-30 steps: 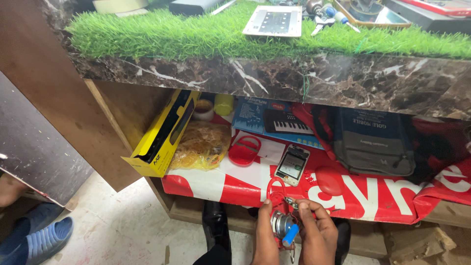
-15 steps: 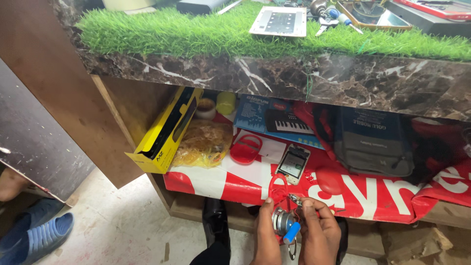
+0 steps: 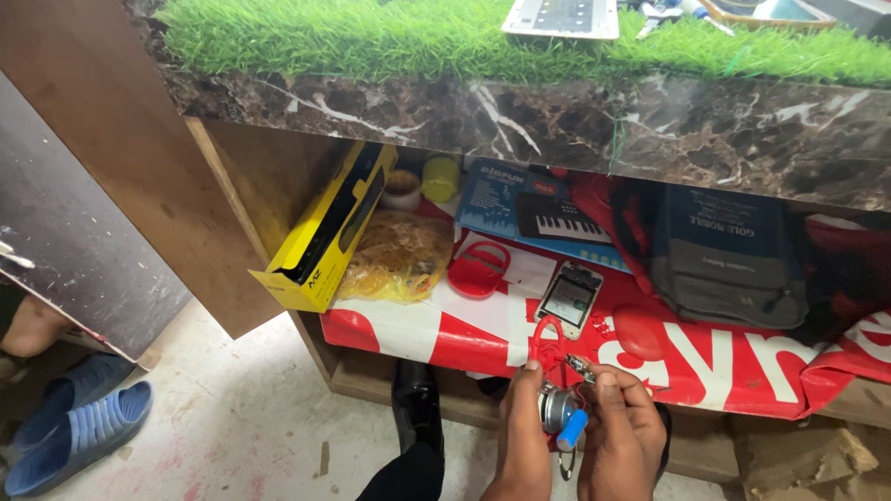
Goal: The person sits on the floor and repairs a small red electronic device, opening its casing to reach the circuit board and battery, then using a screwdriver to unscrew and re-tighten screws while repositioning the internal components and closing the housing.
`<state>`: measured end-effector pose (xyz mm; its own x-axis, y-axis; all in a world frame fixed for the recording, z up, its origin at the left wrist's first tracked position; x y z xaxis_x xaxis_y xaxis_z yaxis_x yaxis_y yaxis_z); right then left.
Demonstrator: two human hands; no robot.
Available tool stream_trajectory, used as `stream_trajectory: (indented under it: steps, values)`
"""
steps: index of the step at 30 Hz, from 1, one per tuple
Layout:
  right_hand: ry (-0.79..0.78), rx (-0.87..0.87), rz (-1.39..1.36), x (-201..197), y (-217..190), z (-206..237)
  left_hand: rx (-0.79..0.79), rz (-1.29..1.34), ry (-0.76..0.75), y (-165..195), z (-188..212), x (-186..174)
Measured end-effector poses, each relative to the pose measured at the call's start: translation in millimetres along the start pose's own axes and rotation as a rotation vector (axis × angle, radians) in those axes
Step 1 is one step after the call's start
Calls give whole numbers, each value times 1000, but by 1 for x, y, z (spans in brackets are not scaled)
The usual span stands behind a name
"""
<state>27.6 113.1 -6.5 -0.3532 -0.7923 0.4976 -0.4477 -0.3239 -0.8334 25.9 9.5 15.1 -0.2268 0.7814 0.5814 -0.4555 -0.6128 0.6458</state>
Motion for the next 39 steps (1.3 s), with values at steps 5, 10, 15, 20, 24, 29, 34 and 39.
stream_trajectory:
  steps: [5,10,15,20,24,29,34,39]
  values:
    - [-13,6,16,-2,5,-4,40,-28,-56,5,1,0]
    - [-41,-29,111,-2,8,-9,-79,-104,33,10,3,1]
    - [-46,-62,234,6,-2,-3,-90,-145,-21,9,4,0]
    - [-35,-62,245,11,-8,-3,-149,-222,28,1,-5,-3]
    - [-16,-47,286,9,-7,-4,38,-248,-71,0,-7,-4]
    - [-52,-118,288,10,-8,-6,-96,-358,-63,8,5,-2]
    - [-4,-34,296,10,-9,-3,-30,-390,-118,18,18,4]
    - [-17,-68,290,7,-5,-4,-83,-406,-73,17,18,5]
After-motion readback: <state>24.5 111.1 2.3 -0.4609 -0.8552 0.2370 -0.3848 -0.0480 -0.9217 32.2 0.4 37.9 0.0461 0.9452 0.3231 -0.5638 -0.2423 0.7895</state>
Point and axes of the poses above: each hand's wrist, its own z-axis away from the middle knuckle, its own x-axis out of the palm, y = z × x, the point moved 1 cm from there along -z, towards the middle knuckle, and after that the axes turned 14 degrees about -x, right-handed, at the moved point
